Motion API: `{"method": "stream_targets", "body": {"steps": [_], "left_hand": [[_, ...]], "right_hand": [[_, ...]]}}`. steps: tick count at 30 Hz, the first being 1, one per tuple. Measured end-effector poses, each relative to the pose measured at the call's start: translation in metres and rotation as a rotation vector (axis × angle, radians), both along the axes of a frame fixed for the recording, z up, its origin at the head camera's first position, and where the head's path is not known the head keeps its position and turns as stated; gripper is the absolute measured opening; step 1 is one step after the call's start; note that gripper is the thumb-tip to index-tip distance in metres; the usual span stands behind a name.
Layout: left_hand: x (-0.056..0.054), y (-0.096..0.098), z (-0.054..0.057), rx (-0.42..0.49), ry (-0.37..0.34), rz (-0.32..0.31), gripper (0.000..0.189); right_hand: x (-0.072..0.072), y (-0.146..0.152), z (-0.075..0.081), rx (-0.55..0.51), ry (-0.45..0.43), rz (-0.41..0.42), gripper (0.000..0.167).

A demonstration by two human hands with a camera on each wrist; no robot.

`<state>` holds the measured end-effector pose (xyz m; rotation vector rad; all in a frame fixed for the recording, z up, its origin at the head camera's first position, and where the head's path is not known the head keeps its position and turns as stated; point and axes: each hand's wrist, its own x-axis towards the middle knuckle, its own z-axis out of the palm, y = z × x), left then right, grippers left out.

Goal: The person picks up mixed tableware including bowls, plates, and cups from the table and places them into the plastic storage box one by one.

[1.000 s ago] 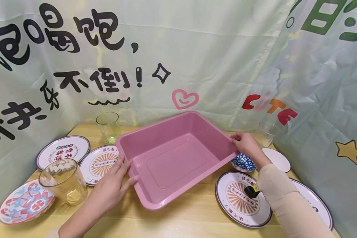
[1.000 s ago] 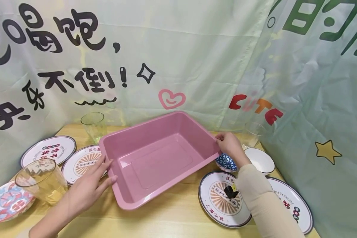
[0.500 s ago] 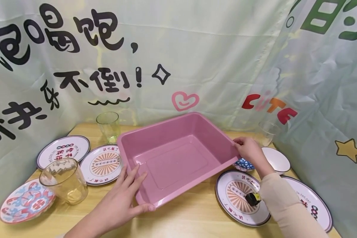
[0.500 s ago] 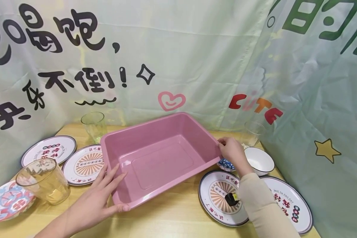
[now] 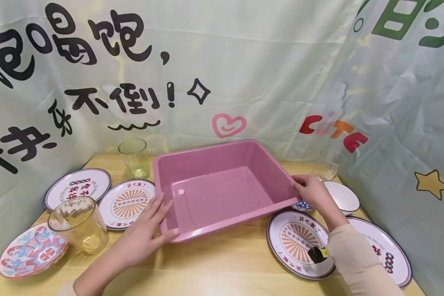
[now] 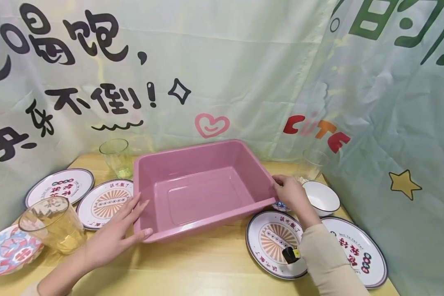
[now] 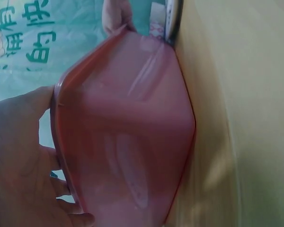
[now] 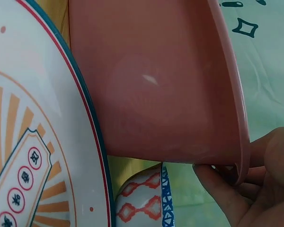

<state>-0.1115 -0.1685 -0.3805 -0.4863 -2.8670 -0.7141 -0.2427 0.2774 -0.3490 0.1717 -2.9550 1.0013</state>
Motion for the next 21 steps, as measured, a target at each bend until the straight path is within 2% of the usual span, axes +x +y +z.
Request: {"method": "stream_targets", "body": {"steps": [5,9,14,21], "left_hand": [[-0.011,-0.006,-0.001,0.055,0.019,-0.008,0.064],[-0.02,-0.009,0.0,0.097,0.036,0.0,0.055],[-0.032,-0.012,0.0,0.194,-0.008,0.024,0.054],[-0.052,-0.018,-0.001,0.302,-0.063,0.03,0.056]], "right_hand": [[0.008,-0.003,-0.001,-0.031,0.005,0.014,0.042],[0.014,-0.006,-0.002,-0.041,0.041,0.025,0.043],[0.022,-0.009,-0.004,-0.058,0.072,0.044,0.048],[0.036,-0.009,-0.008,-0.107,0.01,0.055,0.052]]}}
